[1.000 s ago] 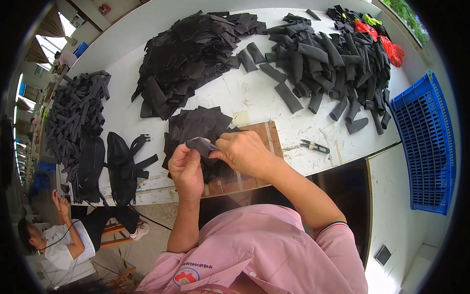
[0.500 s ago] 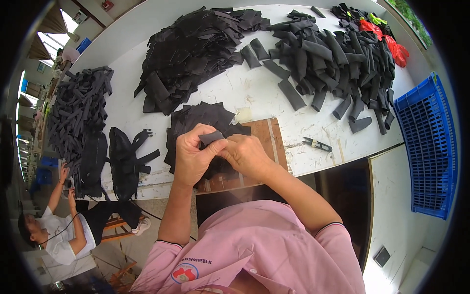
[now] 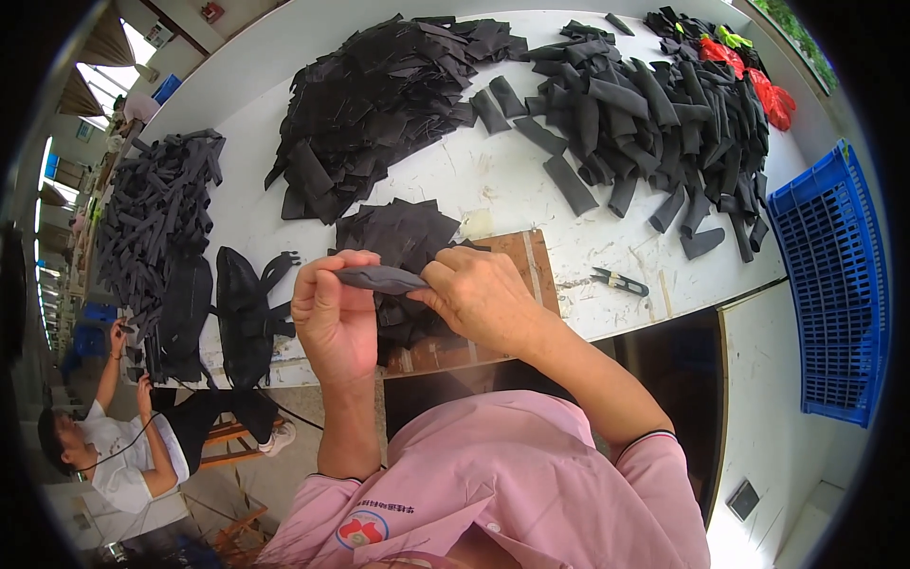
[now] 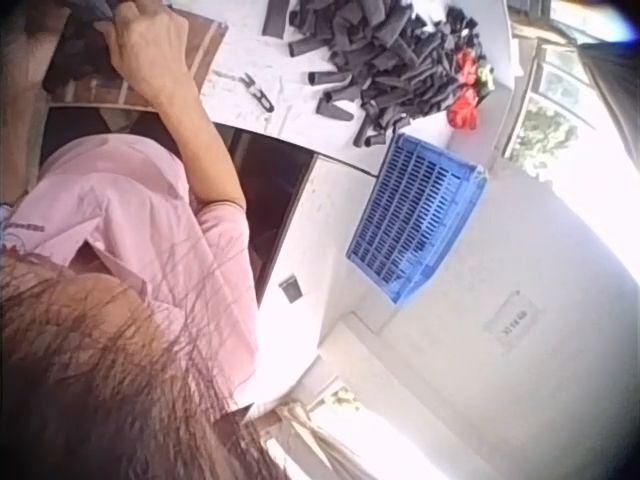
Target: Assembling and folding black foam components at an industrial workbench.
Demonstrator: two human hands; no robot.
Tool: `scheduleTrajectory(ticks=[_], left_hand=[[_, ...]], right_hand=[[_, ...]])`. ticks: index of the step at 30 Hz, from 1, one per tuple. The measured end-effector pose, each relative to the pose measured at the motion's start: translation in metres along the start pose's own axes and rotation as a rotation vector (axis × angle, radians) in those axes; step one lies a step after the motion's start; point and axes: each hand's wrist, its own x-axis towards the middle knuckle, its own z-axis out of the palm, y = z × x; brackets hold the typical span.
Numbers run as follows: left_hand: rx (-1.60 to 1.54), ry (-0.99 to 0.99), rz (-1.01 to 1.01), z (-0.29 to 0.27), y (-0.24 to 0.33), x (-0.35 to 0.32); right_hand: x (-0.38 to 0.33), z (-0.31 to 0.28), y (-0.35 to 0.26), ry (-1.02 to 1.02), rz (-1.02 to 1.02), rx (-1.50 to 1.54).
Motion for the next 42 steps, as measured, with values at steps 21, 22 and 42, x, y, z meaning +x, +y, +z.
scheduleTrajectory(ticks=[21, 22, 42], left_hand=[[0.705, -0.269, 0.099, -0.026, 0.005, 0.007], [0.712, -0.159, 0.108, -0.036, 0.002, 0.004], [1.555, -0.028, 0.053, -0.151, -0.019, -0.059]], right_hand=[[0.001, 0.012, -0.003, -0.09, 0.129, 0.075], [0.005, 0.003, -0.004, -0.113, 0.206, 0.315], [-0.076, 0.035, 0.028, 0.163, 0.913, 1.259]])
